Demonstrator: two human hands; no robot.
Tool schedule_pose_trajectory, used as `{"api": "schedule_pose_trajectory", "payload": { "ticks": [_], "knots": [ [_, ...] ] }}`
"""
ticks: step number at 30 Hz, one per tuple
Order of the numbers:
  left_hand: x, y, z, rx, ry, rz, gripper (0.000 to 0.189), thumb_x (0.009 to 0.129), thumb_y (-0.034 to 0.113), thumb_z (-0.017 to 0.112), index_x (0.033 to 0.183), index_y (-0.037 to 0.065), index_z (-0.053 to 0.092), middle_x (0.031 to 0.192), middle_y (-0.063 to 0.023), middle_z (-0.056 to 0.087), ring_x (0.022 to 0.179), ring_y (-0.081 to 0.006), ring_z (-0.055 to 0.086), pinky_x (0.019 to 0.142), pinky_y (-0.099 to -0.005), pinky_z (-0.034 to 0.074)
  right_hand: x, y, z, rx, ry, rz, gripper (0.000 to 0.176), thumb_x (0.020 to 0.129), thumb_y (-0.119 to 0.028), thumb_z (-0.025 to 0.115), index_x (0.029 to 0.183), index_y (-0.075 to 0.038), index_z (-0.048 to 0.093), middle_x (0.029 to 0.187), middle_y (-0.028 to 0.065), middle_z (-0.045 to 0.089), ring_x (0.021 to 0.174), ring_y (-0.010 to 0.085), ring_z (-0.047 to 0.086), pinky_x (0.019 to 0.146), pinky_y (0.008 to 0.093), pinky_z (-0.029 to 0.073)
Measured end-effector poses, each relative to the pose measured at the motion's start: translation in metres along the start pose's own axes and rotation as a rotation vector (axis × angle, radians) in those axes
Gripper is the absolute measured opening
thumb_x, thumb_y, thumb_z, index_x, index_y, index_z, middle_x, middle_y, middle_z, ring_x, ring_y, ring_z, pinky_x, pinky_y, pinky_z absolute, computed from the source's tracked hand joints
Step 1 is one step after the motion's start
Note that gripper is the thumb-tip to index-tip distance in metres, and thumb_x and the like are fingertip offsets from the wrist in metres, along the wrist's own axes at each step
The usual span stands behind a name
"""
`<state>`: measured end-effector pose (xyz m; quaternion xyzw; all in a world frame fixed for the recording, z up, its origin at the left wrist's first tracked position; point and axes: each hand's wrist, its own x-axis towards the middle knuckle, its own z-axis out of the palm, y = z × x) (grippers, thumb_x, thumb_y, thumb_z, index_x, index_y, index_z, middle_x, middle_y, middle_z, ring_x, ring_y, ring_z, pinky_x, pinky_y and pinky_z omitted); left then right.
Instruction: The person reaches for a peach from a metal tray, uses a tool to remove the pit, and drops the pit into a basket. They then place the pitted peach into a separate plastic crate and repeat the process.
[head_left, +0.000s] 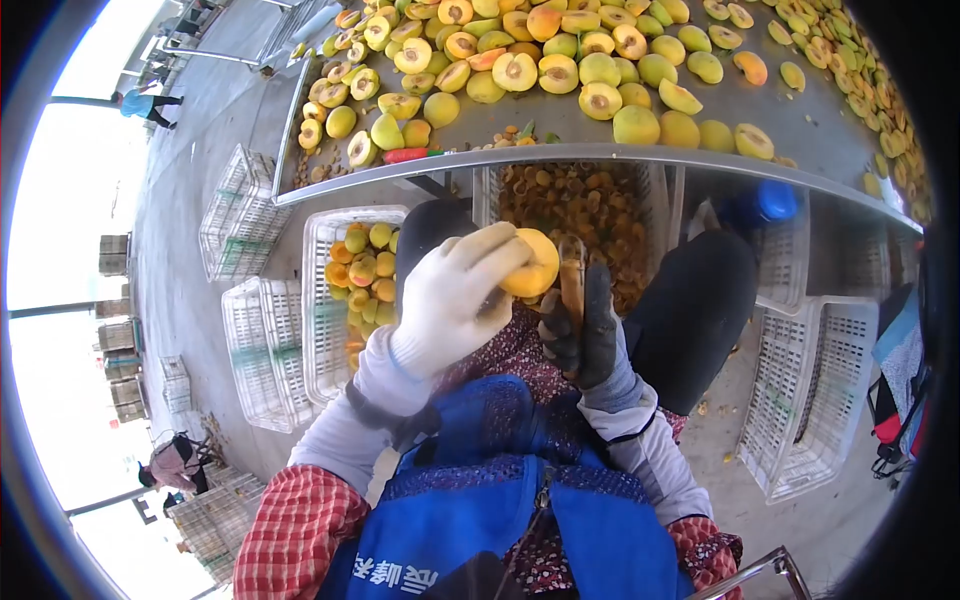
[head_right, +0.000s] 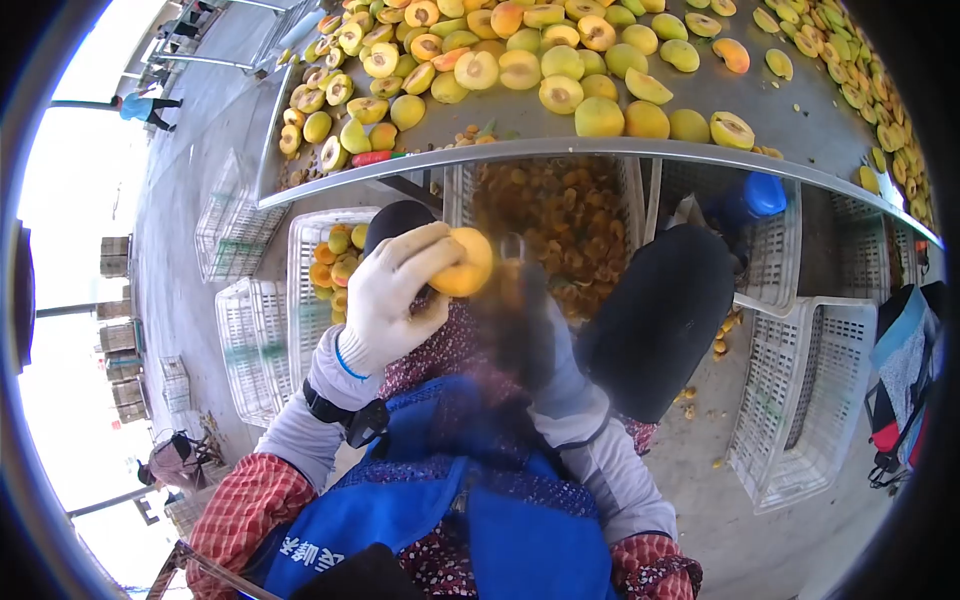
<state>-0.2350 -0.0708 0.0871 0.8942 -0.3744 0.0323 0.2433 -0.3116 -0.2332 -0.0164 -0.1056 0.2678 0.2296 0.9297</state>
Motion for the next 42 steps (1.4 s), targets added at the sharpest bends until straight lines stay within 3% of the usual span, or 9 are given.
{"api": "schedule_pose_trajectory", "payload": {
  "ticks": [4, 7, 9, 12, 16, 21, 26, 31, 42],
  "knots": [
    [-0.021, -0.01, 0.012, -0.182, 0.03, 0.126, 0.044, 0.071, 0.002, 0.067, 0.114, 0.01, 0.065, 0.128, -0.0186, 0.056, 0.098, -0.0304, 0.063, 0.082, -0.036, 0.054, -0.016, 0.01, 0.03, -0.283, -0.004, -0.269, 0.036, 0.094, -0.042, 0.062, 0.104, -0.008, 0.056, 0.06, -0.0032, 0.047, 0.041, 0.0062, 0.036, 0.037, 0.0194, 0.027],
    [-0.036, 0.0, 0.02, -0.962, 0.098, -0.24, 0.069, 0.079, 0.025, 0.073, 0.14, 0.009, 0.044, 0.139, -0.0144, 0.048, 0.1, -0.0206, 0.06, 0.075, -0.0296, 0.05, -0.028, 0.001, 0.04, -0.263, -0.035, -0.33, 0.03, 0.092, -0.029, 0.067, 0.11, -0.007, 0.057, 0.06, -0.0035, 0.047, 0.04, 0.0063, 0.036, 0.037, 0.0201, 0.027],
    [-0.039, -0.002, 0.018, -1.303, -0.004, -0.415, 0.09, 0.086, 0.043, 0.069, 0.151, 0.001, 0.021, 0.141, -0.0138, 0.046, 0.103, -0.0159, 0.056, 0.078, -0.0256, 0.048, -0.035, -0.004, 0.043, -0.417, -0.124, -0.376, 0.031, 0.09, -0.017, 0.067, 0.116, -0.004, 0.056, 0.074, -0.0003, 0.052, 0.055, 0.0072, 0.044, 0.048, 0.0204, 0.033],
    [-0.034, 0.005, 0.022, -1.332, -0.147, -0.431, 0.081, 0.092, 0.06, 0.054, 0.14, -0.004, 0.042, 0.131, -0.016, 0.054, 0.117, -0.0212, 0.055, 0.104, -0.033, 0.039, -0.034, -0.006, 0.031, -0.755, -0.272, -0.459, 0.039, 0.088, -0.002, 0.065, 0.126, 0.003, 0.055, 0.115, 0.0098, 0.063, 0.099, 0.0129, 0.062, 0.082, 0.0232, 0.05],
    [-0.034, 0.011, 0.026, -1.272, -0.038, -0.642, 0.066, 0.099, 0.052, 0.047, 0.128, -0.006, 0.054, 0.118, -0.0126, 0.061, 0.118, -0.0188, 0.054, 0.105, -0.0326, 0.038, -0.036, 0.002, 0.028, -0.664, -0.123, -0.401, 0.04, 0.087, -0.002, 0.067, 0.125, -0.001, 0.056, 0.102, 0.0049, 0.062, 0.086, 0.009, 0.059, 0.071, 0.0218, 0.048],
    [-0.041, 0.029, 0.049, -1.08, 0.288, -0.363, 0.077, 0.095, 0.046, 0.058, 0.146, -0.004, 0.03, 0.138, -0.0164, 0.047, 0.124, -0.0233, 0.046, 0.106, -0.0354, 0.036, -0.034, 0.027, 0.028, -0.244, 0.063, -0.255, 0.021, 0.095, -0.028, 0.063, 0.106, -0.011, 0.058, 0.066, 0.0001, 0.056, 0.041, 0.0081, 0.044, 0.035, 0.0199, 0.032],
    [-0.036, 0.03, 0.039, -1.034, 0.405, -0.511, 0.052, 0.102, 0.034, 0.044, 0.137, -0.004, 0.042, 0.122, -0.0138, 0.057, 0.113, -0.0194, 0.053, 0.1, -0.0308, 0.04, -0.049, 0.026, 0.042, -0.505, 0.022, -0.281, 0.022, 0.098, -0.031, 0.058, 0.106, -0.011, 0.055, 0.065, 0.0014, 0.055, 0.039, 0.0082, 0.043, 0.032, 0.0222, 0.033],
    [-0.038, 0.017, 0.018, -0.99, 0.113, -0.548, 0.039, 0.1, 0.03, 0.046, 0.12, -0.002, 0.055, 0.109, -0.0094, 0.062, 0.1, -0.0141, 0.056, 0.09, -0.0274, 0.043, -0.061, 0.003, 0.035, -1.74, -0.175, -1.149, 0.015, 0.088, -0.006, 0.06, 0.103, -0.01, 0.06, 0.095, 0.0114, 0.051, 0.065, 0.024, 0.059, 0.048, 0.0363, 0.044],
    [-0.032, 0.046, 0.018, -1.023, 0.112, -0.699, 0.025, 0.096, 0.02, 0.054, 0.106, -0.001, 0.064, 0.092, -0.0051, 0.064, 0.088, -0.0102, 0.057, 0.079, -0.0238, 0.046, -0.066, 0.026, 0.029, -1.717, -0.003, -0.876, 0.028, 0.087, -0.02, 0.065, 0.1, -0.003, 0.047, 0.072, 0.0204, 0.061, 0.066, 0.0405, 0.063, 0.057, 0.0479, 0.047]
  ]
}}
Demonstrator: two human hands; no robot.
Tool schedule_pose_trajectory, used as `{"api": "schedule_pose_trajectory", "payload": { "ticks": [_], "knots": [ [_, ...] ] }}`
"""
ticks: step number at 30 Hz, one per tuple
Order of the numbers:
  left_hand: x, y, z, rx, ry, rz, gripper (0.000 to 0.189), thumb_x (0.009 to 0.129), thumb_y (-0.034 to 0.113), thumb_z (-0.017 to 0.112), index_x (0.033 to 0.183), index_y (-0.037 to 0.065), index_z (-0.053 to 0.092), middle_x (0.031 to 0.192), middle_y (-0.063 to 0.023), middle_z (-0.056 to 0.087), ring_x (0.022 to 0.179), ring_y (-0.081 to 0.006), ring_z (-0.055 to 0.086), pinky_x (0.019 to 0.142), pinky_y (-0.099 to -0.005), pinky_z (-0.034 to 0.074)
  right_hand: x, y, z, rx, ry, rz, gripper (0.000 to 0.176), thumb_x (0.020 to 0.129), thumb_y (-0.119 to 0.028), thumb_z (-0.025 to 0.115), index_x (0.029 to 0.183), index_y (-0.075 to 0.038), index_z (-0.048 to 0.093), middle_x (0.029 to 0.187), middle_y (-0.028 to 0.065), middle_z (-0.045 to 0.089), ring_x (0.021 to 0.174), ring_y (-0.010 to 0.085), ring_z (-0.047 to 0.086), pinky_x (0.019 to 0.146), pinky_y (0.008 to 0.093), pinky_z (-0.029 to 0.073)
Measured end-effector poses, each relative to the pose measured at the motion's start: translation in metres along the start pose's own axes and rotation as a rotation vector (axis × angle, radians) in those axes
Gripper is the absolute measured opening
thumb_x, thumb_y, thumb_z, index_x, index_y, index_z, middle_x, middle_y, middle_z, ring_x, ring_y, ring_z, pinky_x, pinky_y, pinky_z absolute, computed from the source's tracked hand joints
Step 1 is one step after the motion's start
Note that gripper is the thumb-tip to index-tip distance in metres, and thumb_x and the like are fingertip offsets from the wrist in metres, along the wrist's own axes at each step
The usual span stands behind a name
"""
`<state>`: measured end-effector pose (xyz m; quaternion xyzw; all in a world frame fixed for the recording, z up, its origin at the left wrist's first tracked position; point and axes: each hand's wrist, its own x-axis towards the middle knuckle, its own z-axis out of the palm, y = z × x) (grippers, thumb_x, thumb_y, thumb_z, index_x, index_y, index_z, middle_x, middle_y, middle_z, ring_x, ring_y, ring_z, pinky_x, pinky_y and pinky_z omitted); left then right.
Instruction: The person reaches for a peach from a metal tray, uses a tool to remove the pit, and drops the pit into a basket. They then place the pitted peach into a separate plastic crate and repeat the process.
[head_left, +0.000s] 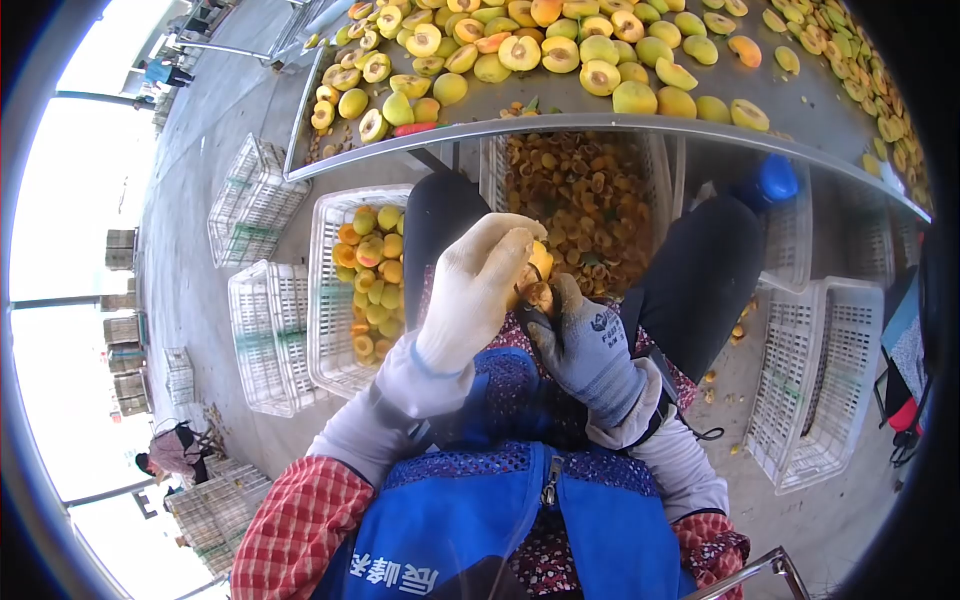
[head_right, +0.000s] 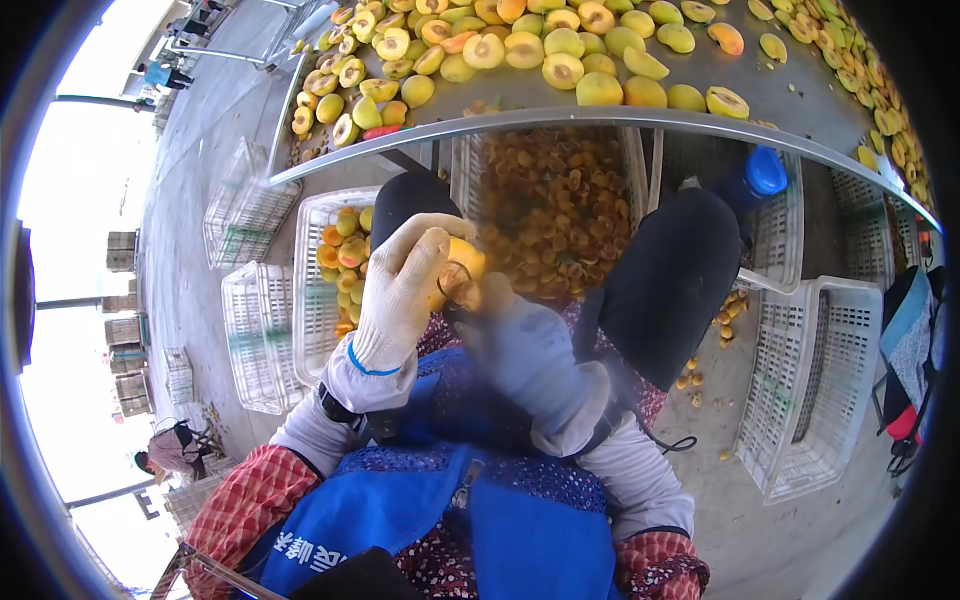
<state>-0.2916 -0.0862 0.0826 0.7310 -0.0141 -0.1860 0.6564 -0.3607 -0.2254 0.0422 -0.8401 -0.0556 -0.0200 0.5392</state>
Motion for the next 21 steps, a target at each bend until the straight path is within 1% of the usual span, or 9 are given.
{"api": "schedule_pose_trajectory", "payload": {
  "ticks": [2, 5, 10, 13, 15, 16, 18, 19, 21],
  "knots": [
    [-0.001, 0.002, 0.004, 0.045, 0.026, -0.029, 0.021, 0.095, 0.017, 0.057, 0.103, -0.001, 0.065, 0.088, -0.005, 0.064, 0.083, -0.0099, 0.059, 0.075, -0.0239, 0.047, -0.007, 0.004, 0.008, 0.1, -0.011, 0.02, 0.03, 0.087, -0.02, 0.064, 0.103, -0.003, 0.046, 0.074, 0.0219, 0.061, 0.068, 0.0419, 0.063, 0.058, 0.0491, 0.047],
    [0.001, 0.002, 0.007, 0.281, 0.014, 0.081, 0.021, 0.098, 0.01, 0.047, 0.103, -0.002, 0.063, 0.075, -0.006, 0.062, 0.059, -0.0104, 0.06, 0.055, -0.0224, 0.047, -0.012, 0.009, 0.015, 0.21, -0.017, 0.058, 0.03, 0.088, -0.02, 0.064, 0.104, -0.002, 0.045, 0.076, 0.0236, 0.061, 0.07, 0.0433, 0.062, 0.059, 0.0497, 0.048],
    [-0.003, 0.0, 0.017, 0.172, 0.065, 0.084, 0.02, 0.097, 0.008, 0.047, 0.106, -0.002, 0.062, 0.071, -0.004, 0.06, 0.057, -0.0095, 0.058, 0.055, -0.0222, 0.046, -0.013, 0.002, 0.012, 0.161, 0.032, 0.122, 0.032, 0.086, -0.019, 0.065, 0.105, -0.003, 0.045, 0.077, 0.0244, 0.061, 0.072, 0.0435, 0.063, 0.06, 0.0488, 0.048],
    [-0.009, 0.002, 0.024, 0.171, 0.099, 0.159, 0.021, 0.097, 0.008, 0.047, 0.107, -0.003, 0.061, 0.07, -0.0031, 0.059, 0.056, -0.0089, 0.058, 0.054, -0.0223, 0.046, -0.014, -0.003, 0.008, 0.144, 0.072, 0.141, 0.033, 0.084, -0.018, 0.067, 0.104, -0.003, 0.046, 0.078, 0.024, 0.061, 0.074, 0.0435, 0.063, 0.061, 0.0481, 0.049],
    [-0.01, 0.005, 0.025, 0.198, 0.122, 0.184, 0.019, 0.094, 0.009, 0.052, 0.105, -0.002, 0.063, 0.076, -0.0056, 0.062, 0.065, -0.0113, 0.061, 0.06, -0.0243, 0.048, -0.014, -0.003, 0.008, 0.15, 0.06, 0.154, 0.034, 0.083, -0.017, 0.068, 0.105, -0.003, 0.046, 0.079, 0.0239, 0.061, 0.074, 0.0434, 0.064, 0.061, 0.0476, 0.049],
    [-0.01, 0.005, 0.025, 0.2, 0.137, 0.173, 0.017, 0.092, 0.01, 0.056, 0.102, -0.001, 0.064, 0.083, -0.0084, 0.065, 0.073, -0.0139, 0.063, 0.067, -0.0261, 0.049, -0.015, -0.002, 0.008, 0.153, 0.056, 0.163, 0.035, 0.083, -0.017, 0.069, 0.105, -0.003, 0.047, 0.079, 0.0238, 0.061, 0.074, 0.0434, 0.064, 0.061, 0.0473, 0.05],
    [-0.01, 0.009, 0.025, 0.22, 0.133, 0.16, 0.016, 0.089, 0.011, 0.062, 0.098, -0.001, 0.066, 0.088, -0.0112, 0.068, 0.081, -0.017, 0.066, 0.074, -0.0282, 0.051, -0.016, 0.001, 0.009, 0.211, 0.052, 0.109, 0.036, 0.083, -0.017, 0.068, 0.108, -0.002, 0.047, 0.081, 0.024, 0.062, 0.075, 0.0436, 0.064, 0.063, 0.0476, 0.05],
    [-0.01, 0.012, 0.024, 0.238, 0.115, 0.155, 0.015, 0.089, 0.011, 0.062, 0.097, -0.001, 0.066, 0.087, -0.0112, 0.068, 0.08, -0.0175, 0.067, 0.073, -0.0285, 0.051, -0.017, 0.003, 0.01, 0.241, 0.05, 0.082, 0.037, 0.083, -0.017, 0.068, 0.11, -0.002, 0.047, 0.081, 0.0241, 0.062, 0.076, 0.0437, 0.064, 0.063, 0.0477, 0.05],
    [-0.006, 0.013, 0.02, 0.302, 0.064, 0.195, 0.014, 0.09, 0.01, 0.06, 0.096, -0.001, 0.066, 0.082, -0.0084, 0.066, 0.072, -0.0142, 0.064, 0.066, -0.0262, 0.049, -0.018, 0.003, 0.01, 0.264, 0.034, 0.055, 0.038, 0.084, -0.018, 0.067, 0.112, -0.002, 0.047, 0.083, 0.0245, 0.062, 0.077, 0.0436, 0.064, 0.065, 0.0479, 0.05]
  ]
}}
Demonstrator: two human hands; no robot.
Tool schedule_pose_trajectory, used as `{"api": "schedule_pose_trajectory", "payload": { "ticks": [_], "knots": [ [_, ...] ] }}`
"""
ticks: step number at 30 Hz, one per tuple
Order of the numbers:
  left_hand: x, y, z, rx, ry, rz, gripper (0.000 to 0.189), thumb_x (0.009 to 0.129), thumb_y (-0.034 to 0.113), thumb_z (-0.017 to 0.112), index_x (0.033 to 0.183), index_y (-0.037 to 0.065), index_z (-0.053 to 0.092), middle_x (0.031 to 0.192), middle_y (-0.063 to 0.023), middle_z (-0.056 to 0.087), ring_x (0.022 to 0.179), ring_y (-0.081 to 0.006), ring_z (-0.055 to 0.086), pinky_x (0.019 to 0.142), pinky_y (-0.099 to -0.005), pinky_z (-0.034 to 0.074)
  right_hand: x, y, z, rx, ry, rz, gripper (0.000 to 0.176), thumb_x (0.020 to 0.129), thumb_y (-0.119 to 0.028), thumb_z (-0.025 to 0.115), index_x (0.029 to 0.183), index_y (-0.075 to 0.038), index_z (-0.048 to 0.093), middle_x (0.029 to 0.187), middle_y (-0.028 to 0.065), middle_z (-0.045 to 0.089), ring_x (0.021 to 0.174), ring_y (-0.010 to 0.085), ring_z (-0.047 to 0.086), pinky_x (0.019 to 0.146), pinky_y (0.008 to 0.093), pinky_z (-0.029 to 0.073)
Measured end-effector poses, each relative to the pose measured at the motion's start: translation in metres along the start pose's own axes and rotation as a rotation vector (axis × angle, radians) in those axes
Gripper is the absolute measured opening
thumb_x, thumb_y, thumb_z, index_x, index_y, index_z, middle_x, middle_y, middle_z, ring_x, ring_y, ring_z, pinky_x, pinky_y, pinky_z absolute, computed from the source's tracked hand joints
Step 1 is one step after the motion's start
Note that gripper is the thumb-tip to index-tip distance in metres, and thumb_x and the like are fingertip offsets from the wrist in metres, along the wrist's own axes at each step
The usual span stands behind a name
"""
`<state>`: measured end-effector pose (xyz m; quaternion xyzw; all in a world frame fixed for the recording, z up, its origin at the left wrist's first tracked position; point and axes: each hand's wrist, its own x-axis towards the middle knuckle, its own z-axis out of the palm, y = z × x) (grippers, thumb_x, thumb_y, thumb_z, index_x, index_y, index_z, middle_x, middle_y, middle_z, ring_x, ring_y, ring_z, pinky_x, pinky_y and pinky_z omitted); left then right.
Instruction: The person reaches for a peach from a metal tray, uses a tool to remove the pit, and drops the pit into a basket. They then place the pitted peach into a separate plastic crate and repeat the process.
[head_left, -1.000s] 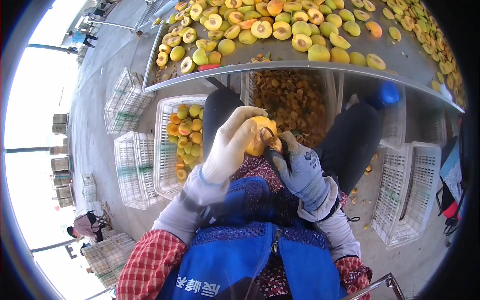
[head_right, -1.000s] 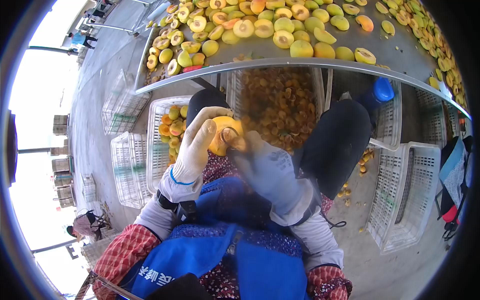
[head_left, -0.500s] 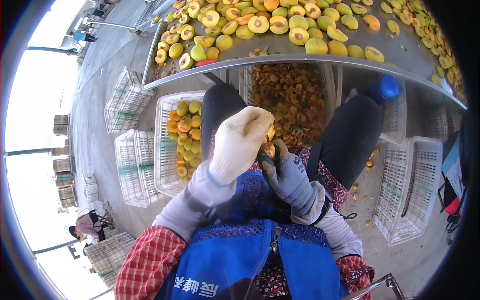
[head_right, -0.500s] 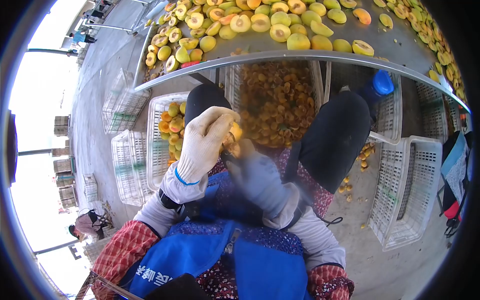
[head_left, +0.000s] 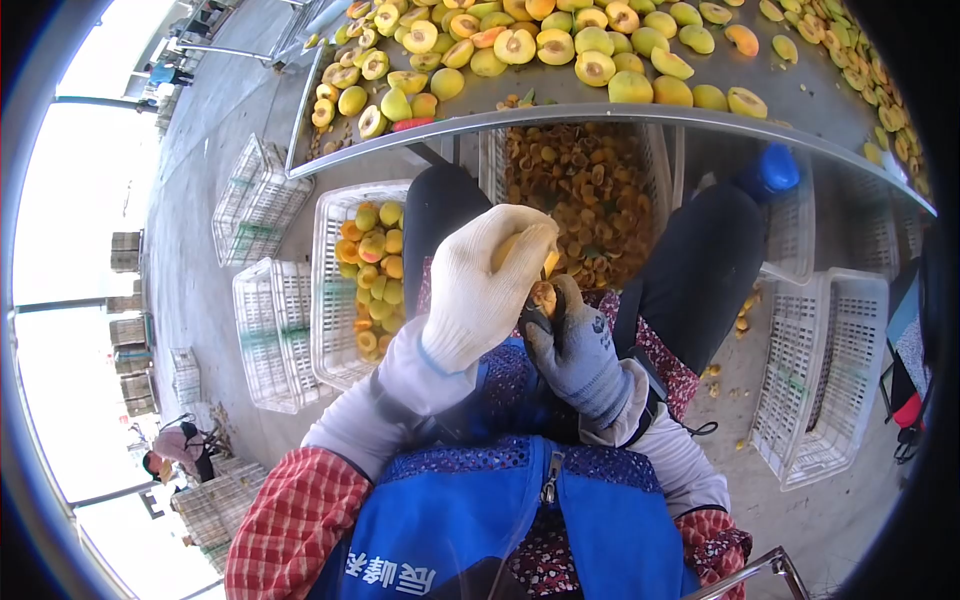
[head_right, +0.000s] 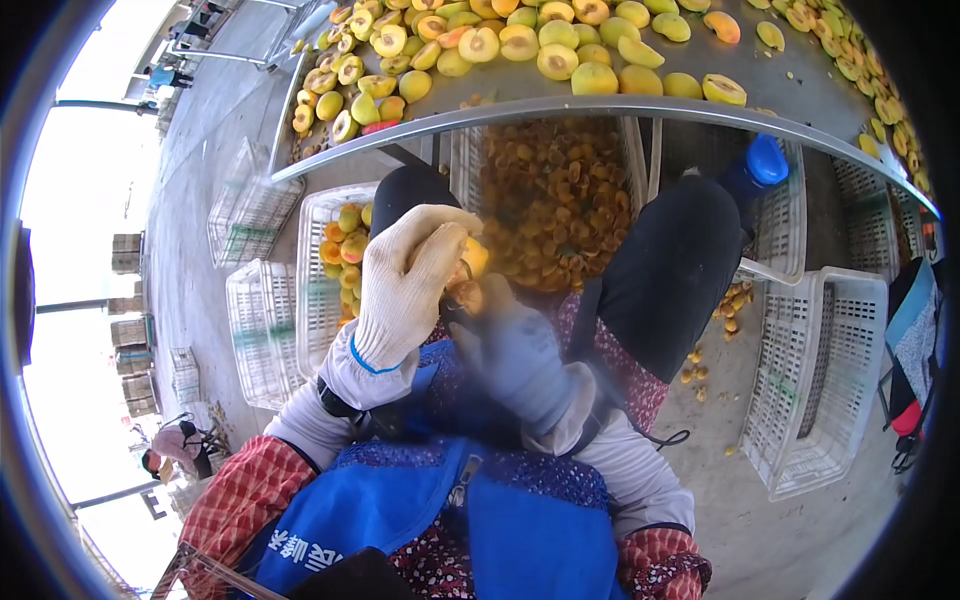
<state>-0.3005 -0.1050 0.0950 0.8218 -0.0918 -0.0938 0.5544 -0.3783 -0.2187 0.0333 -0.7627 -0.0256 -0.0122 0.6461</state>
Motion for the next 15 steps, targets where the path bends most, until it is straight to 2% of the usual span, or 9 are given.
{"api": "schedule_pose_trajectory", "payload": {
  "ticks": [3, 7, 8, 10, 14, 15],
  "knots": [
    [0.007, -0.003, -0.004, 0.146, -0.083, 0.103, 0.014, 0.093, 0.007, 0.056, 0.096, -0.002, 0.066, 0.073, -0.0031, 0.063, 0.059, -0.0063, 0.057, 0.054, -0.0216, 0.046, -0.002, 0.005, 0.003, 0.035, -0.018, 0.043, 0.039, 0.086, -0.019, 0.065, 0.115, 0.0, 0.047, 0.083, 0.0241, 0.063, 0.08, 0.0438, 0.064, 0.067, 0.048, 0.05],
    [0.012, -0.004, -0.003, 0.293, -0.1, 0.173, 0.013, 0.091, 0.006, 0.057, 0.095, -0.002, 0.067, 0.074, -0.0041, 0.064, 0.061, -0.0062, 0.057, 0.056, -0.0232, 0.047, -0.009, 0.018, 0.013, -0.016, 0.045, 0.084, 0.043, 0.089, -0.021, 0.062, 0.122, 0.003, 0.047, 0.08, 0.0221, 0.064, 0.076, 0.0397, 0.066, 0.065, 0.0449, 0.051],
    [0.013, -0.007, -0.001, 0.3, -0.088, 0.21, 0.013, 0.091, 0.006, 0.057, 0.094, -0.002, 0.067, 0.074, -0.0044, 0.064, 0.062, -0.0062, 0.057, 0.057, -0.0236, 0.047, -0.008, 0.019, 0.014, 0.073, 0.04, 0.11, 0.044, 0.089, -0.02, 0.062, 0.123, 0.003, 0.047, 0.078, 0.0215, 0.064, 0.074, 0.038, 0.066, 0.064, 0.0439, 0.05],
    [0.013, -0.011, 0.003, 0.281, -0.049, 0.235, 0.013, 0.091, 0.005, 0.057, 0.094, -0.002, 0.067, 0.075, -0.0045, 0.064, 0.062, -0.0064, 0.057, 0.057, -0.0235, 0.047, -0.006, 0.022, 0.015, 0.252, 0.028, 0.163, 0.047, 0.09, -0.02, 0.061, 0.126, 0.004, 0.045, 0.076, 0.0204, 0.064, 0.07, 0.0344, 0.066, 0.063, 0.0418, 0.05],
    [0.01, -0.025, 0.009, 0.195, 0.034, 0.248, 0.013, 0.091, 0.004, 0.056, 0.094, -0.003, 0.067, 0.075, -0.0038, 0.064, 0.062, -0.0069, 0.057, 0.057, -0.0234, 0.046, -0.009, 0.035, 0.022, 0.247, 0.075, 0.132, 0.045, 0.09, -0.018, 0.062, 0.125, 0.005, 0.046, 0.075, 0.019, 0.064, 0.065, 0.0296, 0.065, 0.06, 0.0385, 0.049],
    [0.01, -0.025, 0.008, 0.161, 0.033, 0.196, 0.013, 0.09, 0.007, 0.058, 0.094, -0.001, 0.068, 0.079, -0.0061, 0.066, 0.068, -0.0113, 0.061, 0.062, -0.0256, 0.048, -0.008, 0.032, 0.021, 0.263, 0.07, 0.144, 0.044, 0.09, -0.017, 0.061, 0.125, 0.005, 0.046, 0.076, 0.0193, 0.064, 0.065, 0.0295, 0.065, 0.06, 0.0382, 0.049]
  ]
}}
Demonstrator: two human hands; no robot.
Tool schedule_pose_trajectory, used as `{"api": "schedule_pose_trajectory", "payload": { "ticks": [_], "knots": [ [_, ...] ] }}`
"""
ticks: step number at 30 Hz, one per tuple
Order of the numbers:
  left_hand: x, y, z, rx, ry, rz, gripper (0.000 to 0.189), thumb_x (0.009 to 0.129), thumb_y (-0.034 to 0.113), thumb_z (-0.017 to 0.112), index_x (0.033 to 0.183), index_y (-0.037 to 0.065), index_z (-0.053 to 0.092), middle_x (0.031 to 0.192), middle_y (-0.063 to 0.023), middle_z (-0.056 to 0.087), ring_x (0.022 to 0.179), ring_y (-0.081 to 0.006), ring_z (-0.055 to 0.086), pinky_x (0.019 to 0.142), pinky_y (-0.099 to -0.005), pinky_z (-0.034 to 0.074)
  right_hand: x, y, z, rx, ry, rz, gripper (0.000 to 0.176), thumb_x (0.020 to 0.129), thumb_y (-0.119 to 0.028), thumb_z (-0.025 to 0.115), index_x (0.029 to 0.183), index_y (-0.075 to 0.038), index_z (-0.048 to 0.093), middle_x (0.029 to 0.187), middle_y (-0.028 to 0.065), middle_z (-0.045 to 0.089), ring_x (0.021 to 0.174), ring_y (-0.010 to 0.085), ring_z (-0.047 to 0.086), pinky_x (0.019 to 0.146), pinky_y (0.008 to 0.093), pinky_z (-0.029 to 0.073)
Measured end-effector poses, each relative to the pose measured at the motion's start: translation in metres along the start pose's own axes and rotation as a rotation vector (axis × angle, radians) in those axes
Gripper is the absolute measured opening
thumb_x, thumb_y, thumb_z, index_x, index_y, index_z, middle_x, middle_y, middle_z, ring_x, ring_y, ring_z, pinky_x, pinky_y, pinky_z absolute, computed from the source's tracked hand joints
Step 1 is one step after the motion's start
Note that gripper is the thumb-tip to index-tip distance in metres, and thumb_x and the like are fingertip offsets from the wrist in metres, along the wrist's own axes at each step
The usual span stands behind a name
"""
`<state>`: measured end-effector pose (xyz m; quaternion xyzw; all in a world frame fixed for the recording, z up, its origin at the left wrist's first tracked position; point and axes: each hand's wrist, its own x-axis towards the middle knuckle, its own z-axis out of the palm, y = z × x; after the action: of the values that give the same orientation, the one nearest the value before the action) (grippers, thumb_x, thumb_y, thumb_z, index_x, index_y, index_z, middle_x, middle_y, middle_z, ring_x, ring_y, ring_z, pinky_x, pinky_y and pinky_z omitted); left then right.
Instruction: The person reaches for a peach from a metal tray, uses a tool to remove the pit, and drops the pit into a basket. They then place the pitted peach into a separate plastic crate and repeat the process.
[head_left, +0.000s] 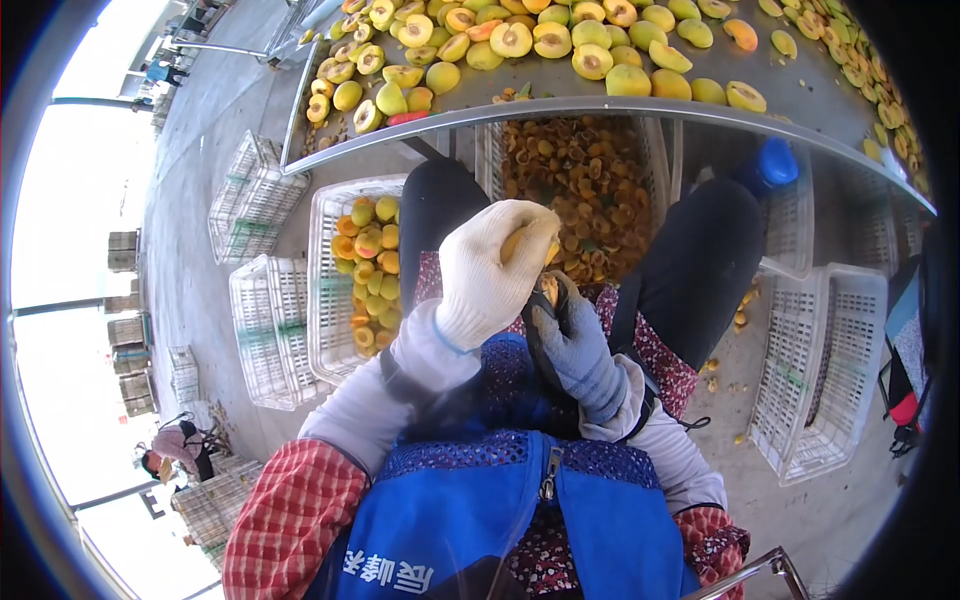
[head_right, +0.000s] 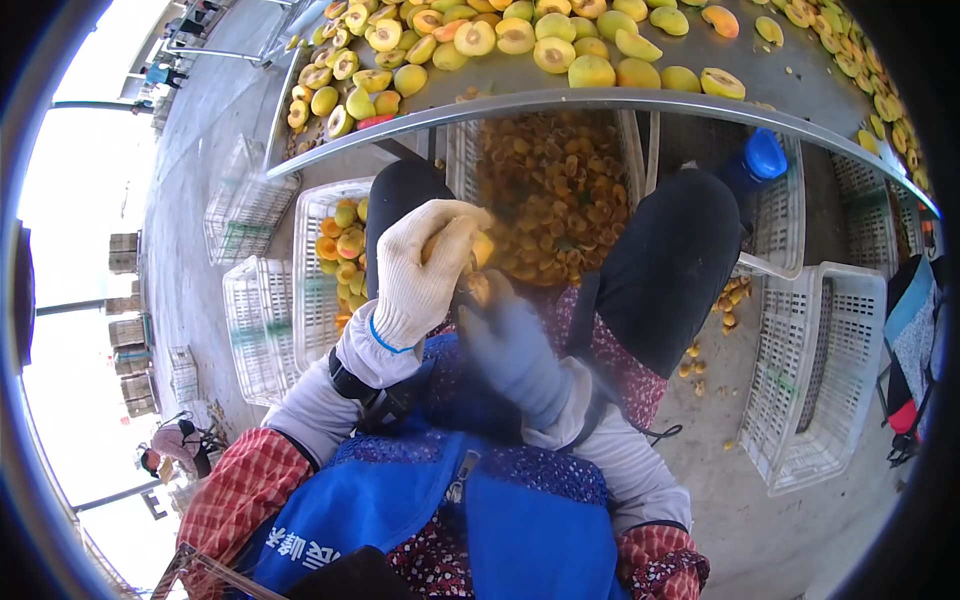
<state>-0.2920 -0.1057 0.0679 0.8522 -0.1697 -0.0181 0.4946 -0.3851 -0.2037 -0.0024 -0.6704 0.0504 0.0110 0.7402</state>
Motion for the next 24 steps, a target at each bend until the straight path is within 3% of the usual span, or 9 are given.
{"api": "schedule_pose_trajectory", "payload": {
  "ticks": [2, 4, 7, 9, 11, 16, 18, 19, 24],
  "knots": [
    [-0.001, -0.001, -0.001, -0.071, -0.004, -0.107, 0.014, 0.089, 0.013, 0.063, 0.095, 0.001, 0.068, 0.088, -0.0107, 0.07, 0.08, -0.0202, 0.068, 0.073, -0.03, 0.052, 0.002, 0.0, 0.001, -0.022, 0.056, -0.081, 0.042, 0.09, -0.015, 0.061, 0.124, 0.004, 0.046, 0.078, 0.0187, 0.064, 0.064, 0.0285, 0.064, 0.059, 0.0369, 0.049],
    [-0.004, -0.003, 0.004, -0.359, 0.083, -0.223, 0.022, 0.094, 0.016, 0.058, 0.107, 0.0, 0.065, 0.099, -0.0107, 0.069, 0.089, -0.0179, 0.066, 0.077, -0.0291, 0.051, 0.008, 0.003, 0.005, -0.098, 0.181, -0.279, 0.039, 0.09, -0.013, 0.061, 0.123, 0.003, 0.047, 0.081, 0.0168, 0.063, 0.064, 0.0267, 0.063, 0.059, 0.0349, 0.049],
    [-0.008, -0.002, 0.019, -0.614, 0.156, -0.134, 0.035, 0.098, 0.021, 0.051, 0.125, -0.001, 0.055, 0.115, -0.0111, 0.063, 0.103, -0.0166, 0.06, 0.086, -0.028, 0.049, 0.025, -0.001, 0.0, 0.898, 0.208, 0.184, 0.033, 0.092, -0.007, 0.061, 0.122, -0.001, 0.049, 0.09, 0.005, 0.062, 0.072, 0.0119, 0.06, 0.06, 0.0211, 0.048],
    [-0.016, -0.007, 0.023, -0.678, 0.08, -0.098, 0.044, 0.099, 0.019, 0.05, 0.136, -0.004, 0.043, 0.125, -0.0143, 0.056, 0.112, -0.0183, 0.056, 0.094, -0.0279, 0.046, 0.036, 0.013, -0.003, 0.138, 0.284, -0.276, 0.028, 0.094, -0.009, 0.06, 0.12, -0.002, 0.051, 0.09, 0.0046, 0.062, 0.064, 0.0091, 0.058, 0.054, 0.0199, 0.047],
    [-0.014, 0.002, 0.007, -0.654, -0.077, -0.202, 0.043, 0.097, 0.017, 0.053, 0.134, -0.003, 0.046, 0.122, -0.0143, 0.058, 0.111, -0.0174, 0.056, 0.095, -0.0283, 0.046, 0.035, -0.021, -0.007, 0.959, 0.247, 0.151, 0.028, 0.092, -0.01, 0.064, 0.116, -0.003, 0.053, 0.087, 0.0042, 0.062, 0.057, 0.0084, 0.056, 0.051, 0.0192, 0.045],
    [0.003, 0.004, -0.034, -0.472, -0.459, -0.415, 0.037, 0.094, 0.019, 0.06, 0.123, -0.003, 0.055, 0.107, -0.0091, 0.064, 0.098, -0.0121, 0.059, 0.087, -0.0269, 0.048, 0.033, -0.039, -0.036, 0.248, -0.066, -0.037, 0.031, 0.087, -0.003, 0.065, 0.116, 0.002, 0.055, 0.103, 0.0085, 0.064, 0.085, 0.0122, 0.063, 0.07, 0.0258, 0.051],
    [0.0, -0.006, -0.026, -0.551, -0.313, -0.384, 0.042, 0.097, 0.032, 0.054, 0.121, -0.003, 0.057, 0.104, -0.0081, 0.065, 0.094, -0.0134, 0.061, 0.084, -0.0269, 0.049, 0.034, -0.039, -0.032, -0.094, 0.002, -0.192, 0.031, 0.087, -0.005, 0.066, 0.115, 0.002, 0.054, 0.098, 0.0094, 0.065, 0.082, 0.0127, 0.064, 0.068, 0.027, 0.051],
    [-0.002, -0.01, -0.022, -0.592, -0.246, -0.37, 0.046, 0.099, 0.039, 0.052, 0.119, -0.003, 0.057, 0.102, -0.0075, 0.065, 0.092, -0.0141, 0.062, 0.083, -0.0268, 0.049, 0.03, -0.042, -0.027, 0.054, 0.082, -0.078, 0.029, 0.088, -0.009, 0.066, 0.112, 0.0, 0.055, 0.089, 0.0121, 0.064, 0.077, 0.0202, 0.066, 0.066, 0.0311, 0.05],
    [-0.008, -0.007, -0.018, -0.63, -0.076, -0.306, 0.05, 0.102, 0.042, 0.044, 0.118, -0.003, 0.059, 0.092, -0.0097, 0.067, 0.083, -0.0142, 0.064, 0.078, -0.0255, 0.051, 0.013, -0.048, -0.018, -0.472, 0.081, -0.375, 0.027, 0.086, -0.012, 0.066, 0.109, -0.002, 0.055, 0.082, 0.0161, 0.062, 0.072, 0.0338, 0.063, 0.062, 0.0383, 0.049]
  ]
}}
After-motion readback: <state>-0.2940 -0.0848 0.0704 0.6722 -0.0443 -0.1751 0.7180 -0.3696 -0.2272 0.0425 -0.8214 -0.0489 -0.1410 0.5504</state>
